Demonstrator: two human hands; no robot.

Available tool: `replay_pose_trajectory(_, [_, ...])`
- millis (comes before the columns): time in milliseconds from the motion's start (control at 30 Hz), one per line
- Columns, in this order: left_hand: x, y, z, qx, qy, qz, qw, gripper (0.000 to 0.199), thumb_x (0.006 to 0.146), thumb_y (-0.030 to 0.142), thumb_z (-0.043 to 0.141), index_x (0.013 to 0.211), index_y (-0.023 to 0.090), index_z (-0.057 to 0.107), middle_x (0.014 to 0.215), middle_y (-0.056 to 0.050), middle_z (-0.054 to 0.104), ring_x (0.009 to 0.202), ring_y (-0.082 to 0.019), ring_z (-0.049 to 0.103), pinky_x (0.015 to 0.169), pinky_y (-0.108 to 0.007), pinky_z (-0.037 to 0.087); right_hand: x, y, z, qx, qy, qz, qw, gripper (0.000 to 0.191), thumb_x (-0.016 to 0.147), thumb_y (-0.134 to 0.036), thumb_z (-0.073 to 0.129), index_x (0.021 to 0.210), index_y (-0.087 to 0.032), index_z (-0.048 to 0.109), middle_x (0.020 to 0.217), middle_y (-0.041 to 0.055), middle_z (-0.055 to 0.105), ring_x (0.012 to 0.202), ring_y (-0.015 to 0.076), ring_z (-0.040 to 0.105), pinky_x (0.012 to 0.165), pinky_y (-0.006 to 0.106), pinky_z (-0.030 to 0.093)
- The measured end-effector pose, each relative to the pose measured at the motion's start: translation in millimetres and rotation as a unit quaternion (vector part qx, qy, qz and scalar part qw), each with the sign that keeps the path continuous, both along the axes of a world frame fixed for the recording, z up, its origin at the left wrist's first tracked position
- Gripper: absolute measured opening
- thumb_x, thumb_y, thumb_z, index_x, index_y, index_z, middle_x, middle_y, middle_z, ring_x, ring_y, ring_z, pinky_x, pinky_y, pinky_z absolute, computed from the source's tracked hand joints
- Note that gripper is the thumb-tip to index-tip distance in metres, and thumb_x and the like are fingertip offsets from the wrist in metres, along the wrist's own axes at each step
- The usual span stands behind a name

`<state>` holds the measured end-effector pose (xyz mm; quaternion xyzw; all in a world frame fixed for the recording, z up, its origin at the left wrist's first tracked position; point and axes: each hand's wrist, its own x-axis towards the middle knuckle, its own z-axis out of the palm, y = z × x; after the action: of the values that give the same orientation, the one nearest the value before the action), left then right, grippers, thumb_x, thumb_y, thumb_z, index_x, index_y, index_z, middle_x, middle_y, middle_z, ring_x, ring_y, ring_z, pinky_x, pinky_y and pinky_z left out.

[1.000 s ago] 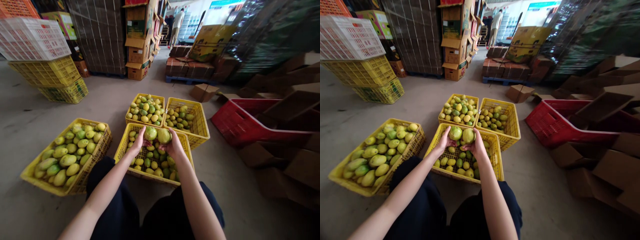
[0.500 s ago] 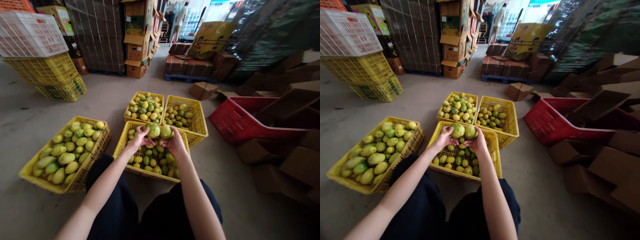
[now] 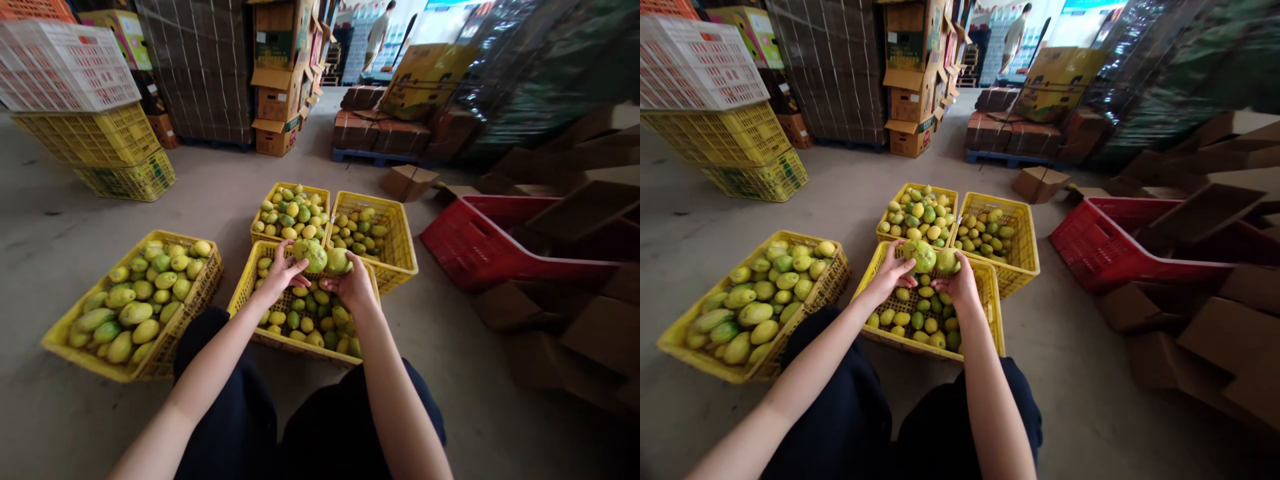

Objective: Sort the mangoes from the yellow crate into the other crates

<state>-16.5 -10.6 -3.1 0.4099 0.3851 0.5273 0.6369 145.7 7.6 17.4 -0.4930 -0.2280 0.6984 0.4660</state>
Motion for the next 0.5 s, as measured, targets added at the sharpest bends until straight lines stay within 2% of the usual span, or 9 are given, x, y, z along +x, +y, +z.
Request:
replay_pose_trajectory(200, [-1.9, -0.3, 1.7, 0.047, 0.044, -0.021, 0.998, 0.068, 0.066, 0.040, 0.079, 0.120, 0.031, 0.038, 0.113, -0.005, 0.059, 0.046, -0.007, 0.059, 0.041, -0.022, 0.048, 1.9, -0.1, 1.3, 0.001, -0.005, 0.004, 1.000, 0.038, 0.091, -0.039, 0.031, 0.097, -0.014, 0.059, 0.053, 0.0027, 0.061, 0.036, 0.0165, 0.054, 0.033, 0.025, 0.043])
replay_pose_trajectory(300, [-0.6, 0.6, 1.8, 0.051, 0.012, -0.009, 0.999, 0.067, 0.065, 0.037, 0.080, 0.120, 0.029, 0.042, 0.108, -0.004, 0.063, 0.060, -0.012, 0.064, 0.051, -0.023, 0.051, 2.1, -1.2, 0.5, 0.015, 0.009, 0.015, 1.000, 0.037, 0.089, -0.039, 0.032, 0.087, -0.015, 0.060, 0.052, 0.0038, 0.061, 0.036, 0.0166, 0.055, 0.034, 0.025, 0.043])
replay_pose_trajectory(400, [-0.2, 3.5, 2.5, 0.028, -0.073, 0.019, 0.997, 0.049, 0.072, 0.037, 0.074, 0.114, 0.025, 0.051, 0.105, -0.004, 0.066, 0.088, -0.019, 0.066, 0.068, -0.026, 0.055, -0.4, -4.0, 0.6, 0.037, 0.031, 0.037, 0.998, 0.039, 0.087, -0.042, 0.035, 0.081, -0.015, 0.062, 0.052, 0.0062, 0.062, 0.038, 0.0171, 0.055, 0.035, 0.026, 0.043])
replay_pose_trajectory(500, [-2.4, 8.8, 3.0, -0.045, -0.157, 0.025, 0.986, 0.023, 0.082, 0.036, 0.061, 0.097, 0.019, 0.059, 0.102, -0.005, 0.068, 0.099, -0.021, 0.063, 0.077, -0.031, 0.055, -4.6, -7.8, 1.8, 0.053, 0.047, 0.059, 0.996, 0.037, 0.084, -0.041, 0.038, 0.078, -0.014, 0.063, 0.053, 0.0078, 0.062, 0.040, 0.0178, 0.056, 0.035, 0.026, 0.044])
